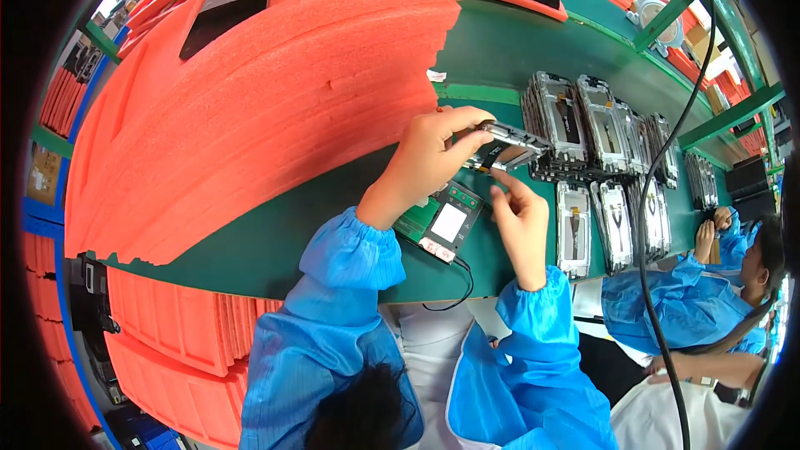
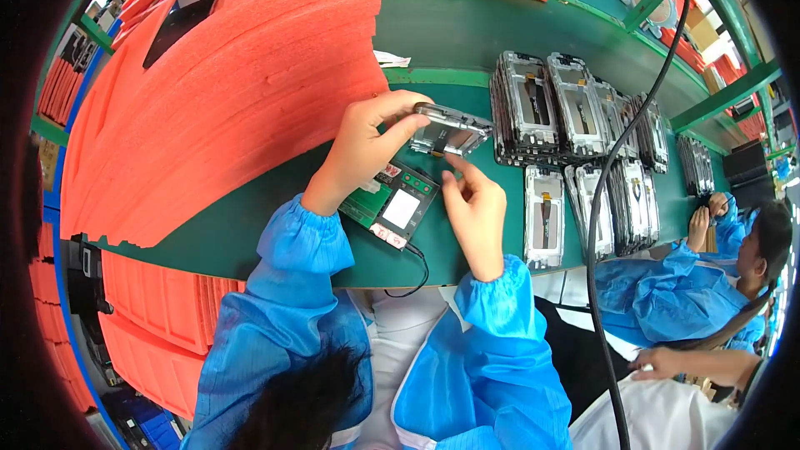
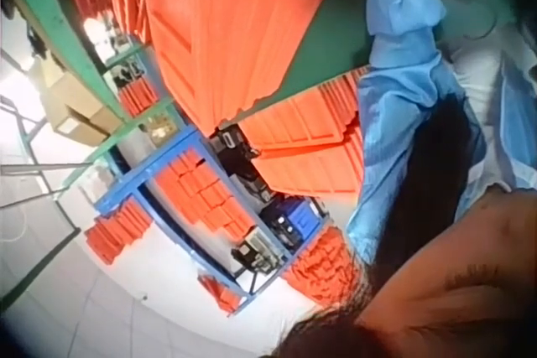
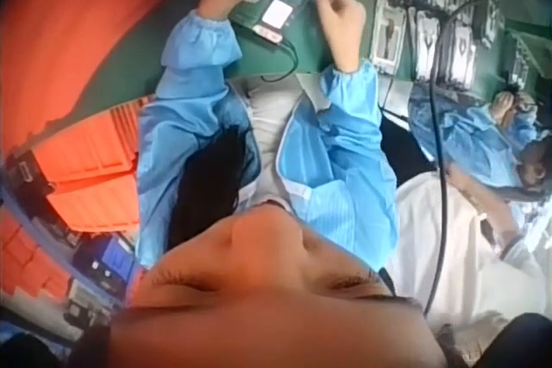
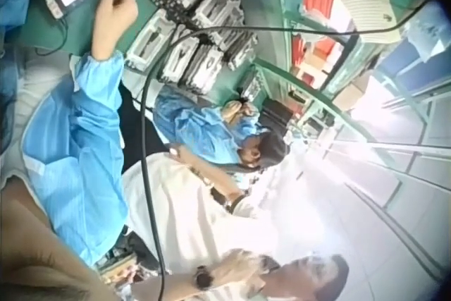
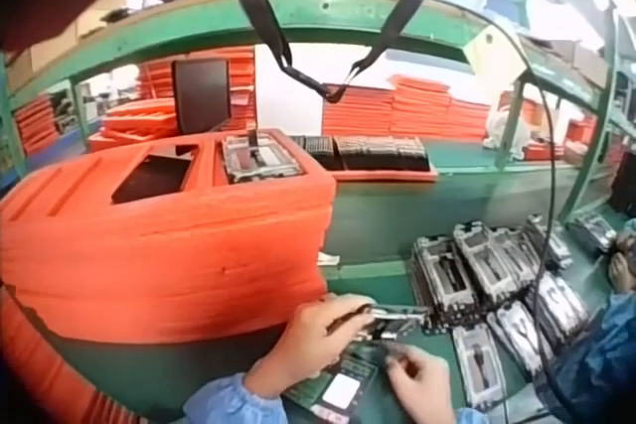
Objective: Connecting and testing smartphone screen panels to the phone chassis at a production line.
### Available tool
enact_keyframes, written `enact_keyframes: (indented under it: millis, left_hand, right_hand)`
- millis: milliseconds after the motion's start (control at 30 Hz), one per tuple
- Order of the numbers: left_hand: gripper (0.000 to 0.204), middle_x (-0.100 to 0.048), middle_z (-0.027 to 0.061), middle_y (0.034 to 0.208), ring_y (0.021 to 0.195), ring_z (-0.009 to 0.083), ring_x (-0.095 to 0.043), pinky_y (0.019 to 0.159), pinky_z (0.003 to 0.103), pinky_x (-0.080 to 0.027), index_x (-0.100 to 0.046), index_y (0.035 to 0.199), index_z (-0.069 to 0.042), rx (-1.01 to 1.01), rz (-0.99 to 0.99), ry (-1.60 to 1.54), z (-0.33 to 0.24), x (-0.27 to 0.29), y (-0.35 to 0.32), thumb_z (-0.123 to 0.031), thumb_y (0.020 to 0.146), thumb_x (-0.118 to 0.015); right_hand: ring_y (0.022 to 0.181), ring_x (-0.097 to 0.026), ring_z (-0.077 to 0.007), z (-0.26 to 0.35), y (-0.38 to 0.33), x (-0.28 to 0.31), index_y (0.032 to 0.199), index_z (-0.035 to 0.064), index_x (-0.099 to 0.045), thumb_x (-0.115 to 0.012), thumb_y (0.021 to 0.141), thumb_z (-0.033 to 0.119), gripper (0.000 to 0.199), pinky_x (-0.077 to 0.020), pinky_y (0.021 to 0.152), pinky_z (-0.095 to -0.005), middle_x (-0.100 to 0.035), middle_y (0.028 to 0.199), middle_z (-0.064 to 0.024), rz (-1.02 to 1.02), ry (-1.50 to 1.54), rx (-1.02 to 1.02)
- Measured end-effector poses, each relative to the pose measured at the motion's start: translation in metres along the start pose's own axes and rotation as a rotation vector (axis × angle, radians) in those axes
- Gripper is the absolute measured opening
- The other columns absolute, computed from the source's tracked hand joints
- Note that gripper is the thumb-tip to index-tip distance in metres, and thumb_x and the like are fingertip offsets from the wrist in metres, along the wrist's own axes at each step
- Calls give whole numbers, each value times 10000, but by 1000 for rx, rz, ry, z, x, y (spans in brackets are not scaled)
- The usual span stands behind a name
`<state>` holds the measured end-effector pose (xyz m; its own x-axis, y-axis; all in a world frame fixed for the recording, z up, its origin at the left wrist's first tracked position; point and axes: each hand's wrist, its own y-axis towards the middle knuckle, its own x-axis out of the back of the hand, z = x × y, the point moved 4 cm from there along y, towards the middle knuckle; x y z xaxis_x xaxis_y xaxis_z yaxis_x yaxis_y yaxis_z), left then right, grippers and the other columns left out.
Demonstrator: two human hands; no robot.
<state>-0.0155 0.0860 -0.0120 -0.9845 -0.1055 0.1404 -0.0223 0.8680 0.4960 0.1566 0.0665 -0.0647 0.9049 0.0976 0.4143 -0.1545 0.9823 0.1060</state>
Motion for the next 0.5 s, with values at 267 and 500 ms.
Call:
enact_keyframes:
  millis: [267,500]
  left_hand:
    - [146,-636,36,854,793,75,-564,717,232,-459,-629,972,24,184,129,-103,7,7,-3,-20,842,-582]
    - [152,-639,45,900,847,99,-582,764,242,-461,-632,972,20,155,206,-97,6,11,-9,-16,862,-533]
  right_hand:
    - [496,-436,-25,6,10,-16,943,-35,-646,-594,864,69,141,-316,452,-195,-499,556,31,-11,149,-34]
    - [458,-374,-16,7,8,-19,913,-20,-659,-610,854,88,132,-261,422,-200,-530,567,20,141,544,-394]
